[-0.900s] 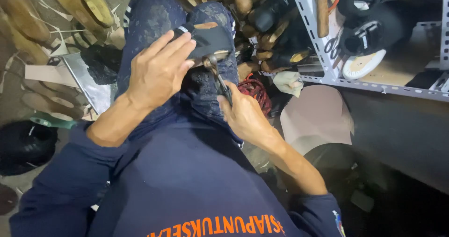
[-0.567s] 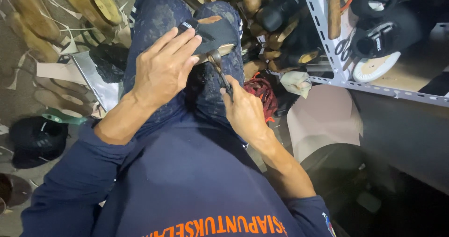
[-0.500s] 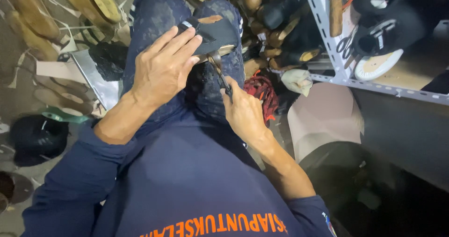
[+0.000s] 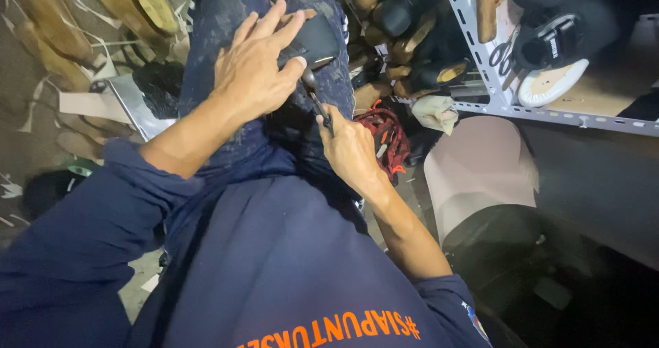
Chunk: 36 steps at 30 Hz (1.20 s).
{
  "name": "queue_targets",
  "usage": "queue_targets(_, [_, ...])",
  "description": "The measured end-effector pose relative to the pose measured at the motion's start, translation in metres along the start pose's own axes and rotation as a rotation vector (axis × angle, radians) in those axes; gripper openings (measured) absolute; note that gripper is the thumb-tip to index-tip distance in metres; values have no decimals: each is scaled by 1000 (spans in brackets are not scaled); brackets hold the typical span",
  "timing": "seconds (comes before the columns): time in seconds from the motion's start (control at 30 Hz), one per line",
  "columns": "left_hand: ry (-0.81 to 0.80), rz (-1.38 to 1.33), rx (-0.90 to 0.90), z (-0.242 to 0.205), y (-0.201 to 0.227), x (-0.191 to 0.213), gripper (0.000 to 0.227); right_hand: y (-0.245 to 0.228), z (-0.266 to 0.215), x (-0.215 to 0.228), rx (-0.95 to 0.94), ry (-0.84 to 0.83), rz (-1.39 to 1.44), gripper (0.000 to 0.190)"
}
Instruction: The person uses a hammer and a metal tool to repeatedly tap and shape the sole of a black shoe held between their legs. They adjust the shoe's position and continue hammering along the edge of the sole throughout the clip.
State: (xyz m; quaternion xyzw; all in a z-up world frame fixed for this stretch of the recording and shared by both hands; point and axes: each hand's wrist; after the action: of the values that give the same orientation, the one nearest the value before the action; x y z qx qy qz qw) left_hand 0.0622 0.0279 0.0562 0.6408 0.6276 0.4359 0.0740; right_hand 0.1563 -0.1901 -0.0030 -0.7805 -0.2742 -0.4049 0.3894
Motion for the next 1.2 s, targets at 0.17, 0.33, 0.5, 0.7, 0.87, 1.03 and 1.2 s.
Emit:
queue_targets(0.17, [-5, 22, -79, 11, -5, 0, 64, -1, 2, 4, 4, 7, 2, 30])
queue_targets(0.33, [179, 122, -404, 21, -34, -22, 60, -13, 2, 50, 33, -173, 203, 17])
queue_targets(0.5, [398, 475, -575, 27, -46, -36, 60, -24, -8, 61, -109, -172, 478, 55])
queue_targets(0.7, [169, 346, -515, 22, -31, -12, 63, -13, -11, 26, 210, 197, 320, 61])
queue_targets(0.87, [114, 329, -521, 30, -44, -17, 63, -1, 3, 5, 344, 378, 138, 56])
queue_targets(1.03, [88, 322, -502, 35, -51, -20, 65, 6, 2, -5, 372, 514, 224, 49])
queue_targets(1.2, [46, 290, -499, 33, -48, -17, 70, 6, -4, -13, 269, 446, 281, 48])
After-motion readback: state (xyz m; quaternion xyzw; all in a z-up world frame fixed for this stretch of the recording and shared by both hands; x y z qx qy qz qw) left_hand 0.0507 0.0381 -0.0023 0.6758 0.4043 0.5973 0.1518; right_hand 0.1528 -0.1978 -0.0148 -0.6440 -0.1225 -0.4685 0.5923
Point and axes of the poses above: each hand's wrist, its own z-axis towards the middle knuckle, its own x-axis out of the back of the hand, y = z × x, and after that the axes turned 1 degree about x, right-handed
